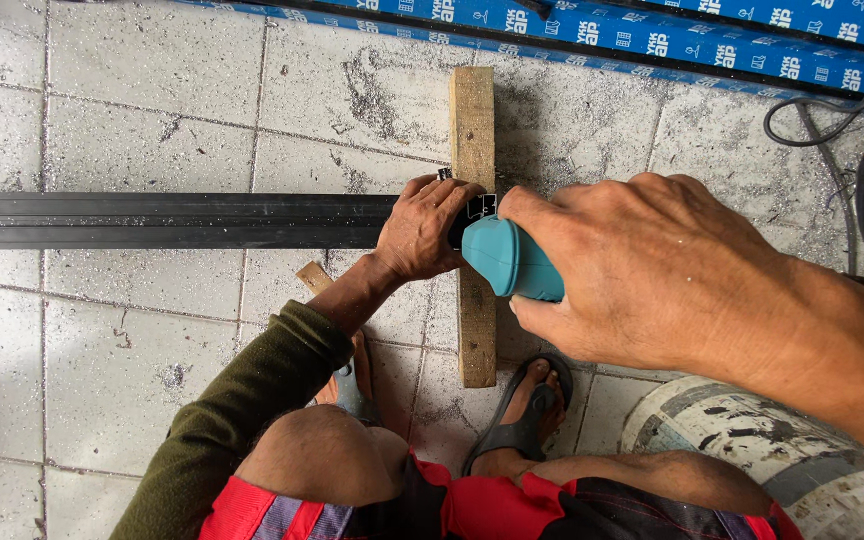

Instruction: The person positions a small metal bracket on a wooden block and uses a corded drill to drive screws into it. They then attach a long metal profile to the bracket and continue drilling to secure the assembly.

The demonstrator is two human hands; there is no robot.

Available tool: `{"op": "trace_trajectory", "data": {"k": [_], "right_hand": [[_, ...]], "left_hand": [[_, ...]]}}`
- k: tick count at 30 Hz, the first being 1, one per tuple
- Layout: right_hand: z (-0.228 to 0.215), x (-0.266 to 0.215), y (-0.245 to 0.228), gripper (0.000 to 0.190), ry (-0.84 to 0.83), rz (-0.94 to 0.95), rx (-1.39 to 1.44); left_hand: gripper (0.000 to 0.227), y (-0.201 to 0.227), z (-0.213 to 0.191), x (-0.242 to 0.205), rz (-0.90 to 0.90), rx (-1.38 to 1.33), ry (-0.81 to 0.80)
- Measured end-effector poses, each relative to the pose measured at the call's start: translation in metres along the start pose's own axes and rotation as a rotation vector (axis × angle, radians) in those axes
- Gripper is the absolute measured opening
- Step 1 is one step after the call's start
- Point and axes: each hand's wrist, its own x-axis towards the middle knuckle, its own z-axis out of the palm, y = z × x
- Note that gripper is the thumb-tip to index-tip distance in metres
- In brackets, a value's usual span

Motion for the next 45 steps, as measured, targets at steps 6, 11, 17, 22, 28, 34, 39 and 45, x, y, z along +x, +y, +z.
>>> {"op": "trace_trajectory", "data": {"k": [6, 11, 17, 22, 28, 34, 39, 45], "right_hand": [[0.009, 0.008, -0.001, 0.039, -0.004, -0.032, 0.010], [0.016, 0.014, 0.004, 0.040, 0.013, -0.054, 0.007], [0.017, 0.014, 0.007, 0.046, -0.007, -0.053, 0.030], [0.018, 0.015, 0.008, 0.045, 0.019, -0.064, 0.029], [0.022, 0.016, 0.009, 0.047, 0.063, -0.077, -0.010], [0.022, 0.015, 0.009, 0.056, 0.040, -0.071, 0.006], [0.023, 0.016, 0.010, 0.062, 0.054, -0.091, -0.033], [0.024, 0.016, 0.011, 0.056, 0.103, -0.120, -0.024]], "left_hand": [[0.075, -0.001, 0.001, -0.001, -0.005, 0.003, 0.001], [0.069, 0.000, -0.001, 0.000, 0.003, 0.005, 0.016], [0.064, 0.005, -0.005, 0.003, 0.006, -0.006, 0.029], [0.067, 0.005, -0.004, 0.002, -0.012, -0.015, 0.011], [0.059, 0.006, -0.006, 0.004, 0.008, -0.008, 0.035], [0.066, 0.006, -0.006, 0.003, -0.015, -0.006, 0.004], [0.061, 0.007, -0.009, 0.005, 0.007, -0.008, 0.029], [0.064, 0.006, -0.008, 0.004, 0.005, -0.005, 0.019]]}}
